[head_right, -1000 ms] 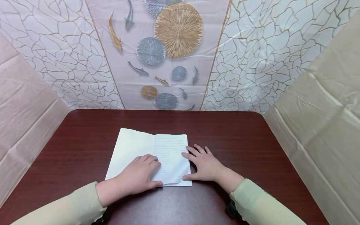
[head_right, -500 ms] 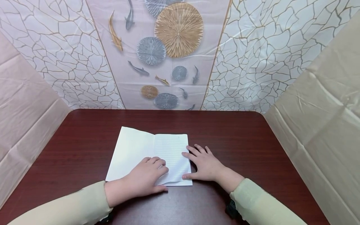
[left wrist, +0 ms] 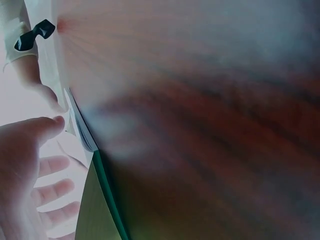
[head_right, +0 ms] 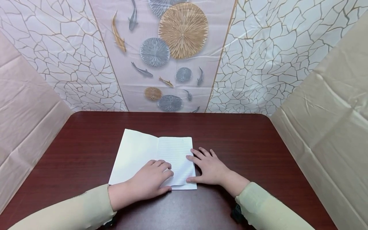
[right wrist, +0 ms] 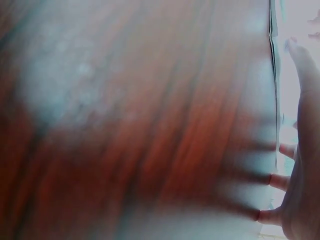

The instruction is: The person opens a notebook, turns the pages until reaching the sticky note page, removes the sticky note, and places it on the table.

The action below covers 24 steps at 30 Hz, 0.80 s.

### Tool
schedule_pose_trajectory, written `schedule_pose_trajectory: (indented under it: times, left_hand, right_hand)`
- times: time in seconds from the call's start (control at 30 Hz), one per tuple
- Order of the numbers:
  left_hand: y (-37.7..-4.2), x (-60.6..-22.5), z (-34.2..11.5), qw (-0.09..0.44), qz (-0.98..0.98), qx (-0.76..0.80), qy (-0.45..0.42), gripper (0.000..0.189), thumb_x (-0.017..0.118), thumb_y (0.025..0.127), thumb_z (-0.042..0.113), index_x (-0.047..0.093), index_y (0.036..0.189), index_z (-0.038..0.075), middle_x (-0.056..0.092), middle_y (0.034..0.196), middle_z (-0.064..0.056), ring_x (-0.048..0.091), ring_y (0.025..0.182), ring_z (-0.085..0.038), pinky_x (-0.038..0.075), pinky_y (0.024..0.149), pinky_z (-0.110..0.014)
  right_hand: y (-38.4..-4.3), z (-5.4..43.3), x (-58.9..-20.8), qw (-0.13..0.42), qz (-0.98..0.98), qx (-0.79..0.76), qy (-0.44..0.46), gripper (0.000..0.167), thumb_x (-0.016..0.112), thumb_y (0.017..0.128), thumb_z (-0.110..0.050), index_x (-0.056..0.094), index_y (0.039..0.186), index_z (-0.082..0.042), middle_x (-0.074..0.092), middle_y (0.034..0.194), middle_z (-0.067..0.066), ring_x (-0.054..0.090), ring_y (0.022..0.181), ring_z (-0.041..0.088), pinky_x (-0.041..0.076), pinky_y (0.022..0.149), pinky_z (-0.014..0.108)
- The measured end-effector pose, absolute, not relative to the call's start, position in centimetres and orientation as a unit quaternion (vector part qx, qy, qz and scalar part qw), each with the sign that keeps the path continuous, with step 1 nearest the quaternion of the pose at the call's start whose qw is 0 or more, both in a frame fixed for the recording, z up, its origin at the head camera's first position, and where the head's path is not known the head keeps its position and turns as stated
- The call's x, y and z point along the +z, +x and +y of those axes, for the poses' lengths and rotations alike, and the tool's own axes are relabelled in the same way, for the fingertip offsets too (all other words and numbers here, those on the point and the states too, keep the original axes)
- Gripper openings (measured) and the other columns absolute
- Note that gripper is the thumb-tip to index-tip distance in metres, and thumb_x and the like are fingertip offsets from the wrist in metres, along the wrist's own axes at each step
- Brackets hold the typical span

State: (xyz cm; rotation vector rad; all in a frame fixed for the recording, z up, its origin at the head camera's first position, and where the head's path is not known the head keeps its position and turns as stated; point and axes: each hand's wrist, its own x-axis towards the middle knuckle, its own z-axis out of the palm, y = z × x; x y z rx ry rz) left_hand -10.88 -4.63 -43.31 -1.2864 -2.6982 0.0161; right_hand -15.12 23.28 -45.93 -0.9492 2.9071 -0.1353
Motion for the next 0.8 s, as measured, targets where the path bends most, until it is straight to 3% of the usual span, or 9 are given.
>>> schedule_pose_trajectory:
  times: [0.3, 0.53, 0.8]
  left_hand:
    - [-10.9, -43.4, -4.6, 0.115, -0.884, 0.001, -0.454, 0.017, 0.064, 0.091, 0.039, 0.067, 0.094, 0.022, 0.062, 0.11, 0.003, 0.057, 0.105, -0.018, 0.047, 0.084, -0.038]
    - [-11.0, -43.4, -4.5, 0.12, -0.883, -0.006, -0.454, 0.014, 0.061, 0.091, 0.033, 0.066, 0.088, 0.021, 0.062, 0.105, 0.004, 0.058, 0.101, -0.018, 0.047, 0.08, -0.037]
    - [-10.9, -43.7, -4.6, 0.132, -0.886, -0.03, -0.444, 0.01, 0.06, 0.089, 0.028, 0.063, 0.084, 0.019, 0.061, 0.097, 0.005, 0.059, 0.097, -0.018, 0.046, 0.075, -0.036]
  right_hand:
    - [-15.3, 23.8, -46.0, 0.046, 0.947, -0.042, -0.314, 0.095, 0.043, 0.078, -0.089, 0.038, 0.153, -0.031, 0.032, 0.16, 0.002, 0.026, 0.147, 0.034, 0.024, 0.109, 0.066]
    - [-15.3, 24.7, -45.9, 0.043, 0.944, -0.073, -0.319, 0.1, 0.048, 0.08, -0.084, 0.035, 0.155, -0.021, 0.033, 0.159, 0.006, 0.026, 0.147, 0.03, 0.022, 0.114, 0.057]
    - [-15.3, 25.1, -45.4, 0.044, 0.94, -0.094, -0.326, 0.1, 0.052, 0.085, -0.076, 0.031, 0.155, -0.008, 0.033, 0.158, 0.011, 0.029, 0.146, 0.03, 0.023, 0.114, 0.057]
